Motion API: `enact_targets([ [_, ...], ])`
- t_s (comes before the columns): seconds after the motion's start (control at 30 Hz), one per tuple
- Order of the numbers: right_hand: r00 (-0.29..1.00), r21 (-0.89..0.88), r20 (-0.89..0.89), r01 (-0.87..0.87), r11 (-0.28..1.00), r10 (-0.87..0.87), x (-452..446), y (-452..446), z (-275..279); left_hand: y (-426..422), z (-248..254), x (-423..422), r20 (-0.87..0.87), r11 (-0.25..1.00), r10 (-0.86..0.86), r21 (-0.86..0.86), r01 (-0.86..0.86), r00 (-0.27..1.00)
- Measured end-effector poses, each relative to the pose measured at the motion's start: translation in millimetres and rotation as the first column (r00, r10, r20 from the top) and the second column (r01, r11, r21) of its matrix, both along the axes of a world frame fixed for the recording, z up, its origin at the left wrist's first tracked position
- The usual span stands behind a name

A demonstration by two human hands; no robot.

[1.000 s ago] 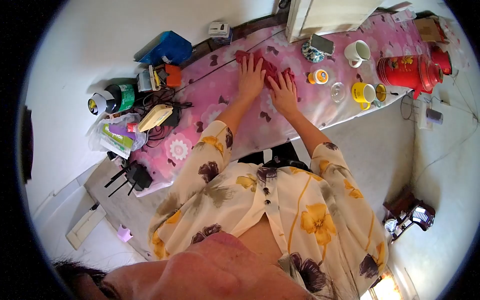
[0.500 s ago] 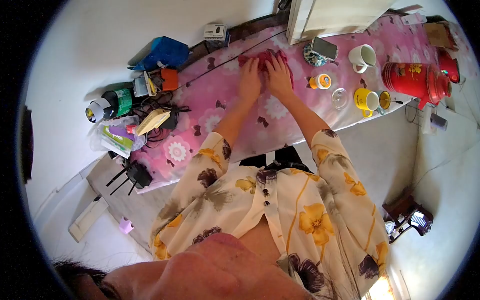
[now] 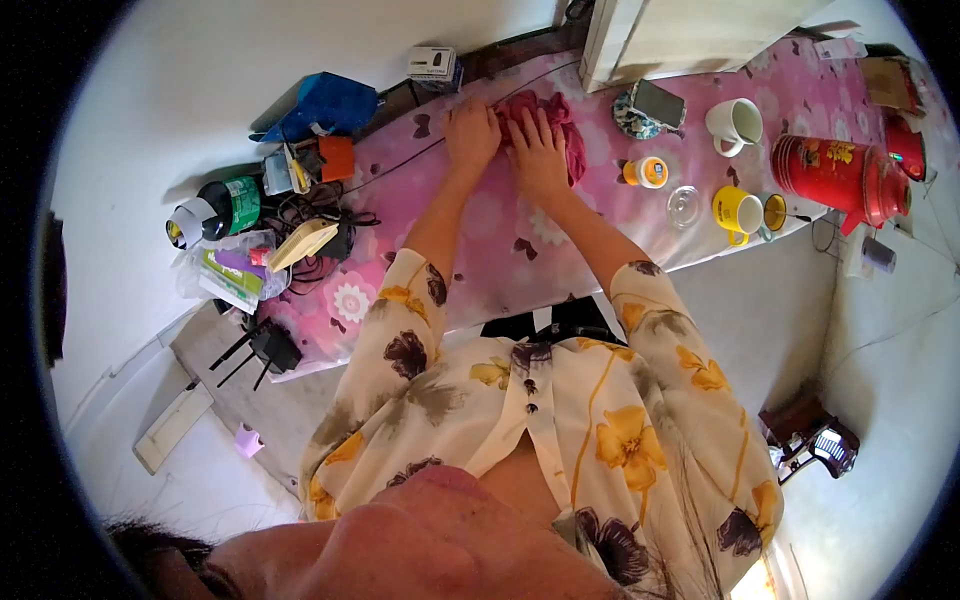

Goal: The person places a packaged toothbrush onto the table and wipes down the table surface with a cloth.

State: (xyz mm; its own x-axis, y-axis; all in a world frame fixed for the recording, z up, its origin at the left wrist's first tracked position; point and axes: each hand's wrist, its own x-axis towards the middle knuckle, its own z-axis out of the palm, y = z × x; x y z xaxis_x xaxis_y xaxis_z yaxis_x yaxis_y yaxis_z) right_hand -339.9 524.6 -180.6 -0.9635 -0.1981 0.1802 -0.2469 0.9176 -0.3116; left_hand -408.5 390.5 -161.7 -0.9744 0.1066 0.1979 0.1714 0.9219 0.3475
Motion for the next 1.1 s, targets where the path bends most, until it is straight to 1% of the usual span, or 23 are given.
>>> enact_targets([
  [0.03, 1.0, -0.001, 0.002, 0.0, 1.0, 0.0, -6, -2, -1, 0, 6, 1, 0.062, 1.0, 0.003, 0.027, -0.004, 0.998],
  [0.07, 1.0, 0.005, -0.002, -0.009, 1.0, 0.009, -13, -5, -1, -1, 13, 2, 0.061, 1.0, 0.003, 0.026, -0.005, 0.998],
  [0.13, 1.0, 0.011, -0.005, -0.017, 1.0, 0.017, -24, -8, 0, -2, 22, 8, -0.106, 0.987, -0.059, 0.141, 0.074, 0.993],
  [0.2, 0.998, 0.083, 0.051, -0.037, 0.996, 0.032, -35, -9, -2, -1, 31, 13, -0.112, 0.98, -0.072, 0.176, 0.091, 0.991],
  [0.23, 0.998, 0.083, 0.052, -0.037, 0.996, 0.033, -40, -9, -5, 0, 34, 16, -0.119, 0.972, -0.083, 0.209, 0.107, 0.989],
  [0.3, 0.998, 0.097, -0.022, -0.058, 0.994, 0.06, -51, -11, -10, 1, 40, 19, -0.136, 0.974, -0.079, 0.202, 0.105, 0.988],
  [0.33, 0.998, 0.096, -0.021, -0.06, 0.994, 0.062, -58, -13, -11, 1, 42, 22, -0.15, 0.976, -0.075, 0.193, 0.104, 0.986],
  [0.37, 0.998, 0.161, 0.007, -0.055, 0.985, 0.055, -66, -14, -13, 1, 43, 24, -0.149, 0.976, -0.073, 0.193, 0.101, 0.986],
  [0.4, 0.998, 0.223, 0.034, -0.052, 0.973, 0.045, -71, -17, -13, 2, 45, 27, -0.104, 0.973, -0.079, 0.209, 0.099, 0.991],
  [0.43, 0.998, 0.222, 0.034, -0.054, 0.974, 0.048, -76, -18, -13, 2, 46, 29, -0.061, 0.969, -0.085, 0.226, 0.097, 0.994],
  [0.47, 0.998, 0.227, 0.032, -0.056, 0.972, 0.05, -81, -18, -12, 2, 48, 29, -0.062, 0.97, -0.082, 0.224, 0.094, 0.995],
  [0.53, 0.998, 0.231, 0.036, -0.063, 0.971, 0.057, -81, -17, -13, 1, 46, 34, -0.135, 0.96, -0.085, 0.254, 0.117, 0.987],
  [0.6, 0.995, 0.164, 0.023, -0.095, 0.982, 0.093, -76, -12, -11, 0, 48, 39, -0.116, 0.959, -0.092, 0.256, 0.119, 0.989],
  [0.67, 0.993, 0.178, -0.007, -0.114, 0.977, 0.117, -64, -5, -29, -2, 48, 36, -0.116, 0.957, -0.099, 0.26, 0.126, 0.988],
  [0.7, 0.99, 0.195, -0.033, -0.131, 0.972, 0.14, -60, -4, -27, -3, 46, 33, -0.11, 0.959, -0.098, 0.256, 0.123, 0.989],
  [0.8, 0.994, 0.183, 0.003, -0.105, 0.978, 0.106, -57, -9, -20, -6, 42, 33, -0.091, 0.957, -0.101, 0.264, 0.122, 0.991],
  [0.93, 0.994, 0.178, 0.0, -0.111, 0.978, 0.113, -82, -18, -10, -12, 38, 32, -0.07, 0.948, -0.124, 0.287, 0.139, 0.99],
  [1.03, 0.997, 0.23, 0.009, -0.078, 0.97, 0.078, -112, -28, -10, -14, 39, 32, -0.017, 0.934, -0.133, 0.334, 0.131, 0.991],
  [1.1, 0.997, 0.281, 0.026, -0.072, 0.957, 0.068, -107, -29, -10, -14, 40, 34, -0.037, 0.937, -0.101, 0.332, 0.107, 0.994],
])
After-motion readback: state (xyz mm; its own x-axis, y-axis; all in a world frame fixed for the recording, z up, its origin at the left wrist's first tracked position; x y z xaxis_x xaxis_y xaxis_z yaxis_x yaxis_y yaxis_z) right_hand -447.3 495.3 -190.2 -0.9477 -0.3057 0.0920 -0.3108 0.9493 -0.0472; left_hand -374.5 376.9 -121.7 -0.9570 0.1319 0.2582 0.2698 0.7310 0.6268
